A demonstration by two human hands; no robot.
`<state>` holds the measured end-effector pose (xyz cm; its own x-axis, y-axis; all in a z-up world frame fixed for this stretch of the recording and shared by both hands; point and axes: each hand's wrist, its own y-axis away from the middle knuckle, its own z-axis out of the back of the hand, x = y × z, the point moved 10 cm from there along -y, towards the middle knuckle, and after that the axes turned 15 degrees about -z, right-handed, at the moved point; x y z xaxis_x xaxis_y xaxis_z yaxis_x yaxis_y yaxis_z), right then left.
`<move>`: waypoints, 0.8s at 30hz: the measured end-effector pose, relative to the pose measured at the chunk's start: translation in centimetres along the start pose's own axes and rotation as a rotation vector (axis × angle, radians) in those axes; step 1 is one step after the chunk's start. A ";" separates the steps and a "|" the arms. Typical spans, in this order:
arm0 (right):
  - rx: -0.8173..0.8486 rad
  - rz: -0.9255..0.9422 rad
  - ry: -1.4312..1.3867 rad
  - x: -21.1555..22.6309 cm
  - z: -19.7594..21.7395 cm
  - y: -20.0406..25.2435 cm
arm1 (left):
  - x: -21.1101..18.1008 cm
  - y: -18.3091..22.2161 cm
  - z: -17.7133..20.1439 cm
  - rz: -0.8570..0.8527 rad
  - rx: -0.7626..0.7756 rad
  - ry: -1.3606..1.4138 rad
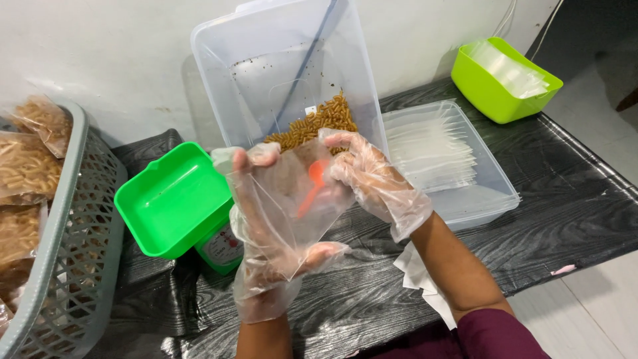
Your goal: The person scoops dried insects from a large container using an orange scoop, transfers them into plastic bags, and weighs each bag on a green scale before placing the bags into a basket.
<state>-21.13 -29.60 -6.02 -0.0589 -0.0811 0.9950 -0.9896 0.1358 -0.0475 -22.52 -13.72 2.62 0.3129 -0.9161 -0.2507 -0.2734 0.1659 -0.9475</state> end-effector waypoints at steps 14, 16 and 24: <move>-0.123 0.409 0.450 5.5 -1.9 3.9 | -1.5 -0.2 1.8 -0.013 0.331 -0.905; -0.076 0.595 0.507 7.0 -3.6 5.5 | -0.5 1.4 2.5 0.080 0.367 -0.882; 0.179 0.729 0.687 5.6 -6.2 8.2 | 2.4 3.5 1.6 0.582 0.540 -0.697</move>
<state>-28.81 -22.82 -0.30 -0.6235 0.5545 0.5511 -0.7510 -0.2291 -0.6192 -21.29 -14.75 -1.63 0.7639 -0.2587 -0.5912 -0.1620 0.8099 -0.5637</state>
